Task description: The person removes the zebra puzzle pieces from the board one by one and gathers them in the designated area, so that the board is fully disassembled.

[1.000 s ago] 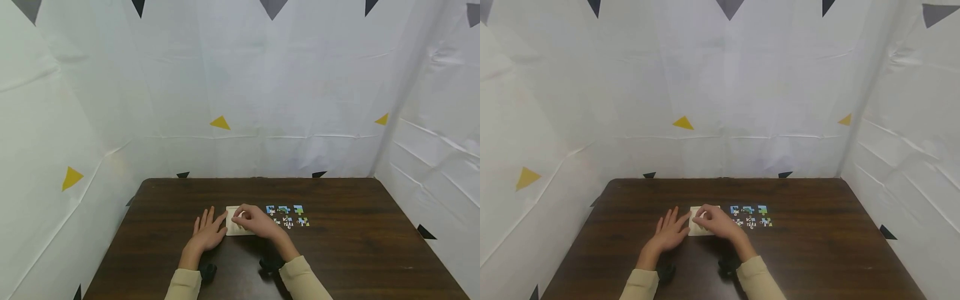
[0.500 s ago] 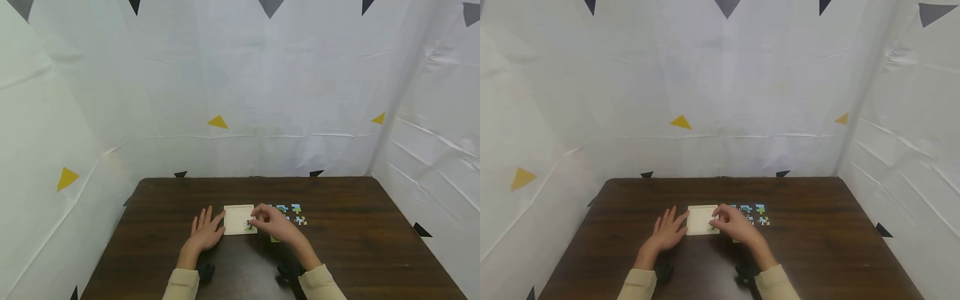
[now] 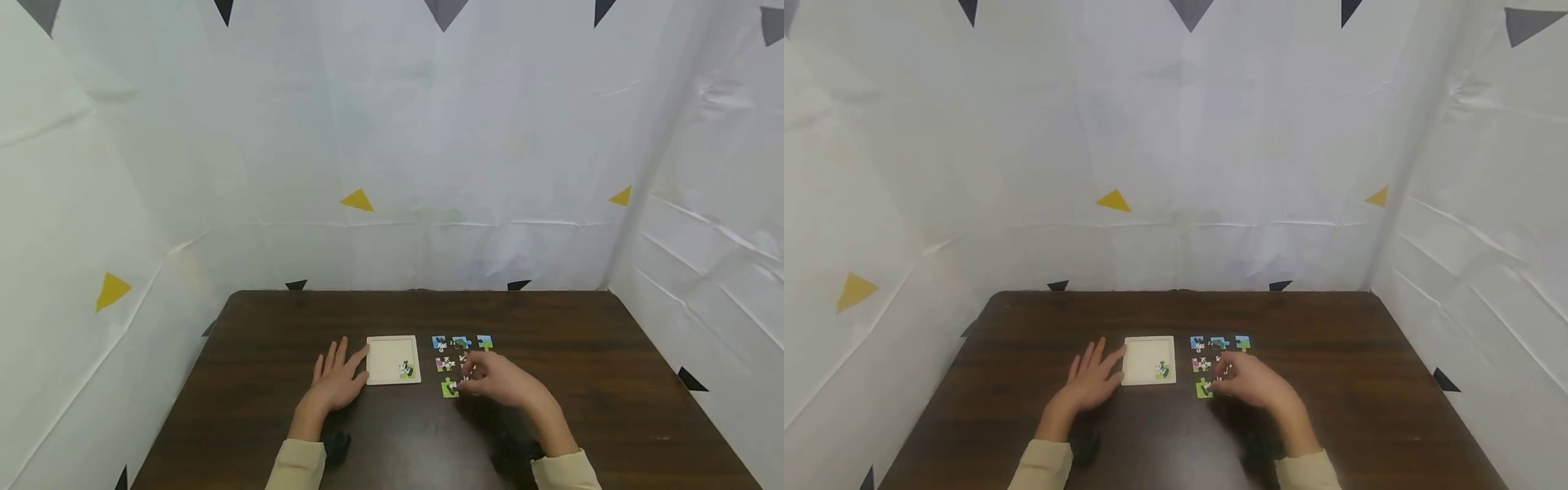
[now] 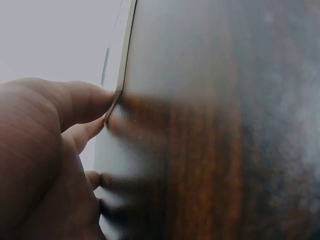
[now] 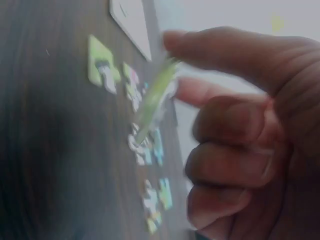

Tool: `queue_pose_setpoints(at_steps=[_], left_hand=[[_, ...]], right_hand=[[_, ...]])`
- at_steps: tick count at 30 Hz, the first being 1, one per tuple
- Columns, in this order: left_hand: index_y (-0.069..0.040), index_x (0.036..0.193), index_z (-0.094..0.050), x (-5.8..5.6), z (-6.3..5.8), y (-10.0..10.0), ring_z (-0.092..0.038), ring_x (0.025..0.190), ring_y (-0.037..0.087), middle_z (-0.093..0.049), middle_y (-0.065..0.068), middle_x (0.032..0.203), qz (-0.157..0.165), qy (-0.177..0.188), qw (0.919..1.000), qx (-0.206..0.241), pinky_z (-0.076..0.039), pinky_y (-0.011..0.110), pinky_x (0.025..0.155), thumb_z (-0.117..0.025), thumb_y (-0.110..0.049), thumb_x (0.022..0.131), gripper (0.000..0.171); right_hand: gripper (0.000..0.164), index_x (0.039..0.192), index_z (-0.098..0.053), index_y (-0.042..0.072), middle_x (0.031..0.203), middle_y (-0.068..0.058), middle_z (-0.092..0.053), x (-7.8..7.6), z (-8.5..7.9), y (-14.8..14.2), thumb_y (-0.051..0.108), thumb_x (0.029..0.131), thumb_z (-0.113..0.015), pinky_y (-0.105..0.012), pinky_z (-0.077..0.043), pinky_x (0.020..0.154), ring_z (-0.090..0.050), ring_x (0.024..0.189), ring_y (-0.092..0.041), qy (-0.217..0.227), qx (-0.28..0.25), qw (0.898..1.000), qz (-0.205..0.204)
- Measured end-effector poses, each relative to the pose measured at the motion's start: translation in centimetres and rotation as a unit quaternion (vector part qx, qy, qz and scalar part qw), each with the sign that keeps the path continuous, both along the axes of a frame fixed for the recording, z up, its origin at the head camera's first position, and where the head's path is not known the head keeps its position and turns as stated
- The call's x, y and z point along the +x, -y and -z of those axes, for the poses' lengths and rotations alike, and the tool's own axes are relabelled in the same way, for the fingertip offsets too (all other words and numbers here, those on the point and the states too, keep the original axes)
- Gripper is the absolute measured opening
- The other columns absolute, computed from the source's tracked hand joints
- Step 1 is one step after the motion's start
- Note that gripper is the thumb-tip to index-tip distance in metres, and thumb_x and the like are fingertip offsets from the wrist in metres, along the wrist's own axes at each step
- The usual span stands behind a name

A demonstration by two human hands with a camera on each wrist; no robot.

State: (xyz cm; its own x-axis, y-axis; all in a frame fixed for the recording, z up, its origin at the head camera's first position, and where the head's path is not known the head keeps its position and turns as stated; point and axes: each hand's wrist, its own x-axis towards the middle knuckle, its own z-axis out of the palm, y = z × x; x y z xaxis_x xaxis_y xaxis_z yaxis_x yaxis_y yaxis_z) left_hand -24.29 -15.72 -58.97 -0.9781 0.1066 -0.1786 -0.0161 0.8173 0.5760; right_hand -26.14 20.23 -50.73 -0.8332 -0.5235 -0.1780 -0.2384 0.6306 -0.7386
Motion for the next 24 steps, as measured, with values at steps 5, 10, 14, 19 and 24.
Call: queue_pose_setpoints(at_steps=[5, 10, 14, 19, 24], left_hand=[[-0.033, 0.17, -0.036, -0.5, 0.8, 0.3, 0.004, 0.17, 0.039, -0.003, 0.014, 0.183, -0.001, -0.003, 1.0, -0.005, 0.005, 0.066, 0.133, -0.051, -0.044, 0.11, 0.063], [-0.031, 0.17, -0.035, -0.4, 0.5, 0.1, 0.005, 0.17, 0.04, -0.002, 0.014, 0.183, -0.002, 0.004, 1.0, -0.001, 0.007, 0.066, 0.133, -0.05, -0.044, 0.111, 0.063], [-0.032, 0.17, -0.036, -0.4, 0.2, -0.2, 0.005, 0.17, 0.04, -0.002, 0.014, 0.183, -0.004, 0.005, 1.0, 0.0, 0.007, 0.065, 0.133, -0.051, -0.044, 0.111, 0.063], [-0.033, 0.17, -0.035, -0.4, -0.1, -0.4, 0.006, 0.17, 0.039, -0.002, 0.013, 0.183, -0.005, 0.007, 1.0, -0.002, 0.007, 0.065, 0.133, -0.051, -0.045, 0.11, 0.063], [-0.034, 0.171, -0.033, -0.5, -0.1, -0.4, 0.007, 0.17, 0.038, 0.001, 0.012, 0.183, -0.001, 0.017, 0.9998, -0.005, 0.007, 0.064, 0.133, -0.049, -0.045, 0.111, 0.063]], right_hand=[[0.022, 0.103, -0.069, 0.005, 0.088, -0.003, -0.065, -0.5, 0.4, -0.9, 0.02, 0.094, -0.084, -0.033, -0.046, 0.063, -0.055, 0.073, -0.017, 0.008, 0.031, 0.999, 0.024], [0.023, 0.103, -0.069, 0.005, 0.084, -0.001, -0.064, -0.7, 1.4, -1.2, 0.02, 0.094, -0.084, -0.033, -0.045, 0.064, -0.055, 0.071, -0.016, 0.0, 0.044, 0.999, 0.018], [0.025, 0.105, -0.068, 0.006, 0.077, 0.0, -0.057, -0.7, 2.0, -1.3, 0.022, 0.094, -0.083, -0.032, -0.041, 0.06, -0.047, 0.064, -0.014, 0.002, 0.05, 0.998, 0.034], [0.028, 0.11, -0.067, 0.004, 0.075, 0.002, -0.057, -0.8, 2.1, -1.4, 0.022, 0.095, -0.084, -0.029, -0.038, 0.057, -0.046, 0.061, -0.011, 0.022, 0.037, 0.999, 0.028], [0.032, 0.111, -0.064, 0.0, 0.068, 0.003, -0.052, -0.6, 1.7, -2.4, 0.015, 0.092, -0.084, -0.028, -0.037, 0.057, -0.044, 0.059, -0.012, 0.036, 0.021, 0.999, 0.023]])
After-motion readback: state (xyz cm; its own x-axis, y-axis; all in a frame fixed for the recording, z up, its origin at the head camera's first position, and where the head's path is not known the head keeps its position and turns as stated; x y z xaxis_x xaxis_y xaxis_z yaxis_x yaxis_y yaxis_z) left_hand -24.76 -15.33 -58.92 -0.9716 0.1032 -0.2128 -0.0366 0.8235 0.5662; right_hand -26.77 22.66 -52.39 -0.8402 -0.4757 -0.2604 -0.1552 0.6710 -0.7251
